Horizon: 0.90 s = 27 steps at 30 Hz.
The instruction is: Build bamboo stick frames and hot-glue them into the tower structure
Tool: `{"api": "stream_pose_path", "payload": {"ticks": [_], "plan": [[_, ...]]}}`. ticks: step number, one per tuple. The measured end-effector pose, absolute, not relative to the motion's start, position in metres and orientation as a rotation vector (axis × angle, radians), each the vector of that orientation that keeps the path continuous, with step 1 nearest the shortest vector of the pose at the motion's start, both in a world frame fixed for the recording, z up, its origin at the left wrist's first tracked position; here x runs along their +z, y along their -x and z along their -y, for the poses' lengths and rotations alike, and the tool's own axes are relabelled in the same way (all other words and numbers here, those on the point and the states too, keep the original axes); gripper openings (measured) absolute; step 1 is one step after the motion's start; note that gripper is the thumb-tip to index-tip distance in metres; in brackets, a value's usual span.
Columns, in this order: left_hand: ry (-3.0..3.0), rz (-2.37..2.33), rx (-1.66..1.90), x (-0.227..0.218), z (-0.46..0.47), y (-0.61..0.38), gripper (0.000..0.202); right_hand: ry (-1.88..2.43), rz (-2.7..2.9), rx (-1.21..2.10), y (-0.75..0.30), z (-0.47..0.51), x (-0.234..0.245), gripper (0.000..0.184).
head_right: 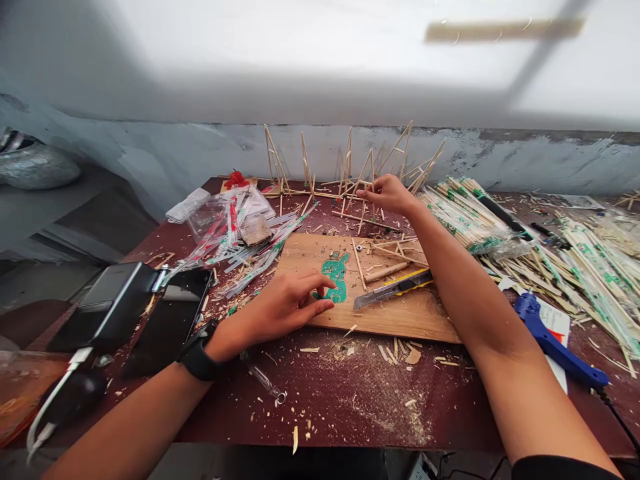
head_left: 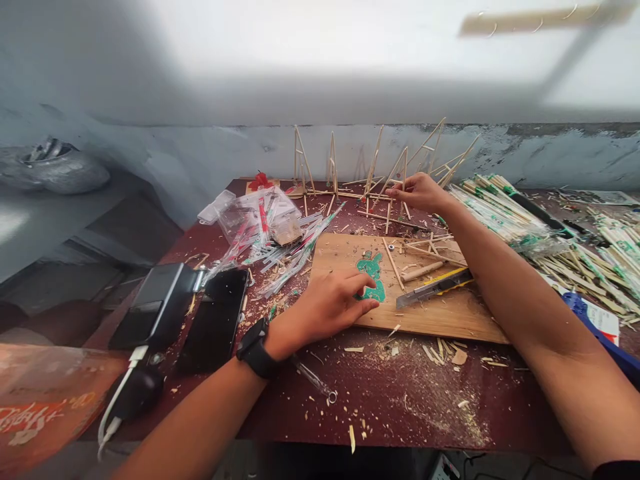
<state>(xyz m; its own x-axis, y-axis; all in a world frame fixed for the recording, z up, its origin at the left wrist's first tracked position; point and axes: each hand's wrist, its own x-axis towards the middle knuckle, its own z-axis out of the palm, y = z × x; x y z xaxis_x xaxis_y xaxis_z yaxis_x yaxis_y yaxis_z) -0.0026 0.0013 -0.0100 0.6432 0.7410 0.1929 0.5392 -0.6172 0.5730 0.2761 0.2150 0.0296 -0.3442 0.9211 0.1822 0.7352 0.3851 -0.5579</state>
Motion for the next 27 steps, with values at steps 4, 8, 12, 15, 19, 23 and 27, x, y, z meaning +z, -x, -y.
{"api": "stream_pose_path", "payload": {"ticks": [4,8,12,15,19,23,27], "plan": [[-2.393,-1.003,0.571,-0.01,-0.001,0.003,0.021,1.391,2.156,0.524,-0.276,-0.216,0.032,0.066],[-2.388,-1.012,0.55,-0.008,0.0,0.002,0.021,1.42,2.103,0.42,-0.282,-0.213,0.045,0.061],[-2.398,-1.011,0.551,-0.007,0.0,0.001,0.022,1.521,2.047,0.251,-0.294,-0.203,0.063,0.071],[-2.404,-1.001,0.561,-0.007,0.001,0.002,0.023,1.536,2.012,0.124,-0.305,-0.189,0.071,0.07],[-2.412,-0.991,0.59,-0.009,0.001,0.003,0.023,1.504,2.066,0.08,-0.316,-0.16,0.073,0.047],[-2.413,-0.985,0.591,-0.011,0.0,0.003,0.022,1.418,2.205,0.032,-0.321,-0.124,0.066,0.034],[-2.427,-0.967,0.618,-0.012,0.0,0.002,0.021,1.279,2.387,0.091,-0.324,-0.091,0.049,0.035]]}}
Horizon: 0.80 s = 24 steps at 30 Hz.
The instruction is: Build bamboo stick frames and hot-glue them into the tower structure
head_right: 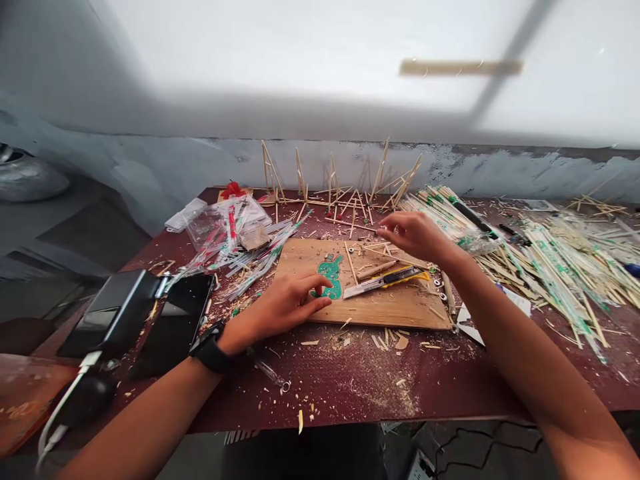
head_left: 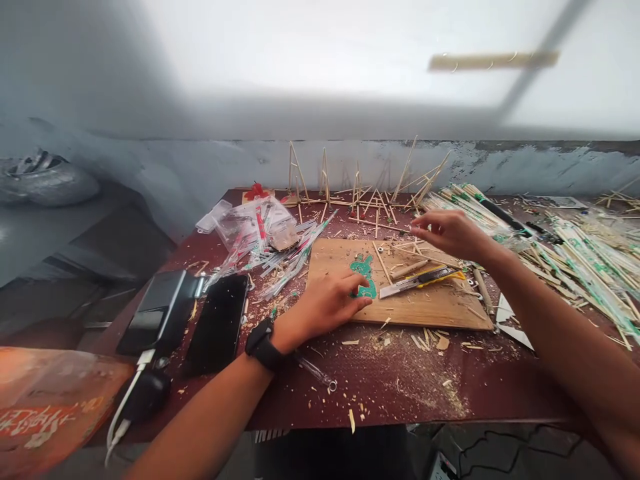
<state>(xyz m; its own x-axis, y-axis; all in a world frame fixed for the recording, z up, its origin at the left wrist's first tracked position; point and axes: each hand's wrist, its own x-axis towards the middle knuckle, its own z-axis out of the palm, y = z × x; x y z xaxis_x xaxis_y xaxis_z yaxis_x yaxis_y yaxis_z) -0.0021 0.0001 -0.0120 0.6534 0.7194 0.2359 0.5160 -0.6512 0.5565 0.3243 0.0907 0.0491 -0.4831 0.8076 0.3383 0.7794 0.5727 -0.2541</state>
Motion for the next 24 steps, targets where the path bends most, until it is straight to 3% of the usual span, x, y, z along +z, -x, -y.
{"api": "stream_pose_path", "payload": {"ticks": [10,24], "plan": [[-2.424,-0.974,0.632,-0.009,0.001,0.002,0.021,0.924,2.64,-0.034,-0.329,-0.068,0.014,0.043],[-2.363,-0.981,0.638,-0.007,0.001,0.004,0.016,0.912,2.586,0.064,-0.329,-0.072,0.001,0.053]]}}
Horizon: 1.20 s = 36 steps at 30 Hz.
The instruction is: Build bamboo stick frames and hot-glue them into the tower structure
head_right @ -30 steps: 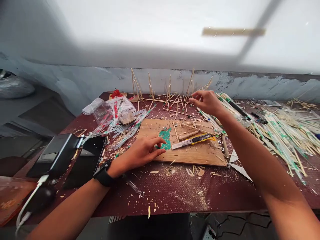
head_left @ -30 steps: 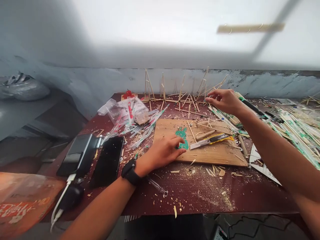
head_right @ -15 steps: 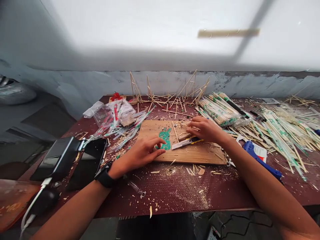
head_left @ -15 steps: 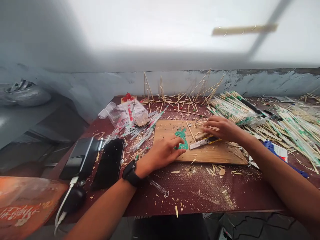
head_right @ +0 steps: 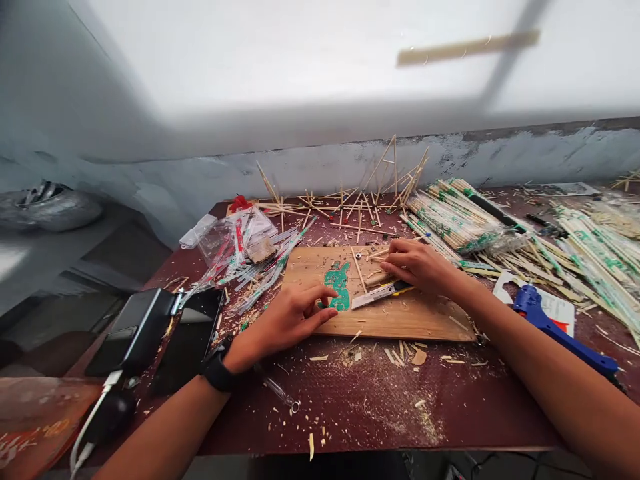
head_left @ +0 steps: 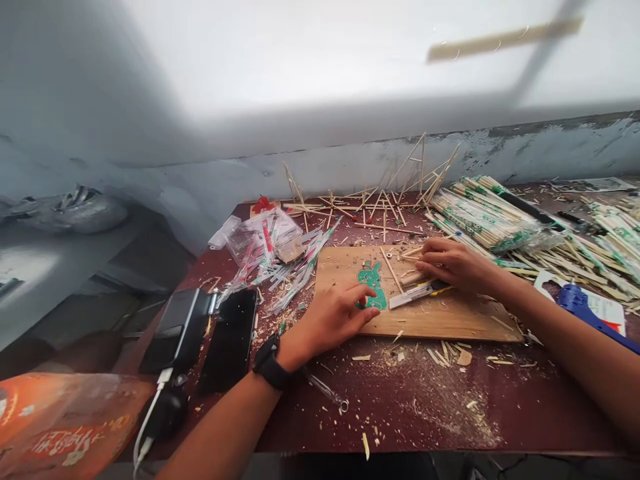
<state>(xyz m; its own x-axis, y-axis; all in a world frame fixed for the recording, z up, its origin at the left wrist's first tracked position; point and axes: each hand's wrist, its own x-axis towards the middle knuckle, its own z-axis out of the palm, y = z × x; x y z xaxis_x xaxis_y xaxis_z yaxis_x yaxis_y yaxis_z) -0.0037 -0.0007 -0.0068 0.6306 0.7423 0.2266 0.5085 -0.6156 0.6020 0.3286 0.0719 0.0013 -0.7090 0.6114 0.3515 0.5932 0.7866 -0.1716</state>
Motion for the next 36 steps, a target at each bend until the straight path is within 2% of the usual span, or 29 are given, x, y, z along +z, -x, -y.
{"api": "stream_pose_path", "payload": {"ticks": [10,24,36], "plan": [[-2.312,-0.972,0.626,-0.0079,0.003,0.0024,0.019,0.875,2.556,0.087,-0.3315,-0.0751,-0.0033,0.047],[-2.31,-0.955,0.716,-0.0097,0.0018,0.0041,0.023,0.808,2.614,-0.151,-0.3356,-0.0756,-0.0071,0.052],[-2.35,-0.953,0.726,-0.0105,0.0015,0.0049,0.021,0.864,2.604,-0.114,-0.3356,-0.0747,-0.0071,0.047]]}}
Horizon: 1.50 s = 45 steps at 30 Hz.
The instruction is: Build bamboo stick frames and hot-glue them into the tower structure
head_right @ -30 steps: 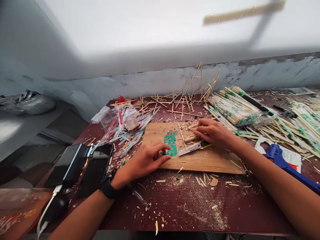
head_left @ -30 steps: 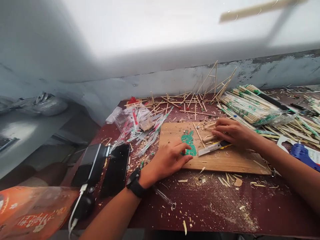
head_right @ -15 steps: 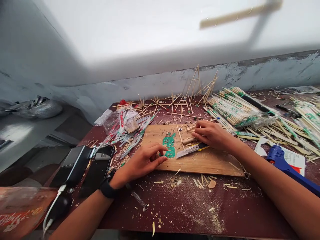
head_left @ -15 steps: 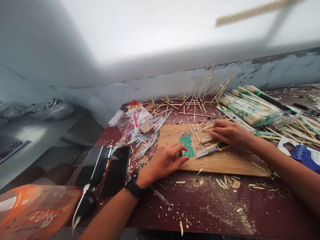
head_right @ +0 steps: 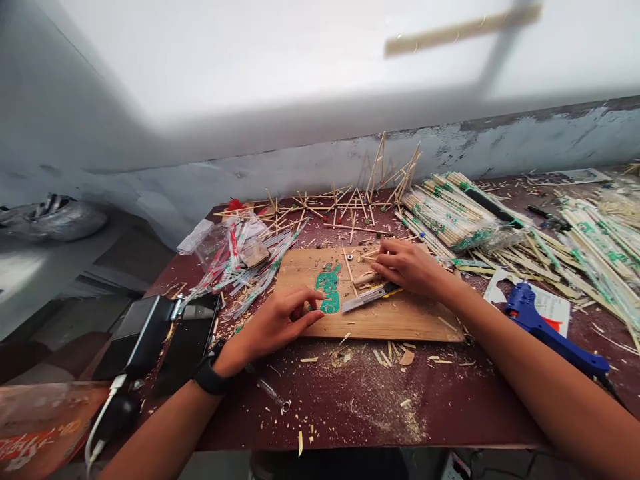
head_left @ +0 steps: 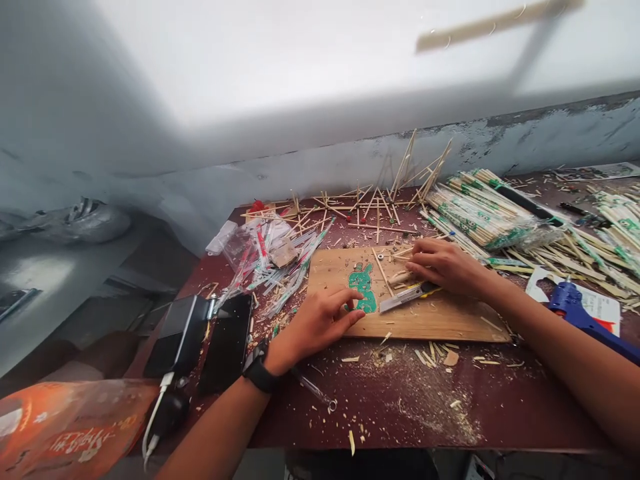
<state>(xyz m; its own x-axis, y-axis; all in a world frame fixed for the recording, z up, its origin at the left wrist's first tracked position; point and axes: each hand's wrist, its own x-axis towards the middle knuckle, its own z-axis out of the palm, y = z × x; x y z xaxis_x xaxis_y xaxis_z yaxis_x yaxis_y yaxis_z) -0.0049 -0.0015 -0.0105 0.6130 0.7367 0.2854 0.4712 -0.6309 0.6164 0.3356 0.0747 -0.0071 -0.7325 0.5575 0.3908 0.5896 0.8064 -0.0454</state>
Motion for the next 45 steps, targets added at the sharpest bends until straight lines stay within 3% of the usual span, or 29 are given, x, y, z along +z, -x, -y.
{"api": "stream_pose_path", "payload": {"ticks": [10,22,34,40,45], "plan": [[-2.469,-0.901,0.771,-0.005,-0.001,0.003,0.023,1.102,2.514,-0.25,-0.33,-0.068,-0.004,0.039],[-2.509,-0.853,0.783,-0.008,0.008,-0.001,0.018,0.974,2.594,-0.019,-0.345,-0.078,-0.002,0.039],[-2.4,-0.937,0.792,-0.008,0.007,-0.001,0.019,1.265,2.458,0.038,-0.352,-0.079,0.008,0.023],[-2.358,-1.016,0.954,-0.006,0.002,0.002,0.015,1.363,1.897,-0.123,-0.345,-0.066,0.018,0.023],[-2.285,-1.045,1.07,-0.006,-0.001,0.003,0.013,1.115,1.424,-0.075,-0.332,-0.059,0.031,0.041]]}}
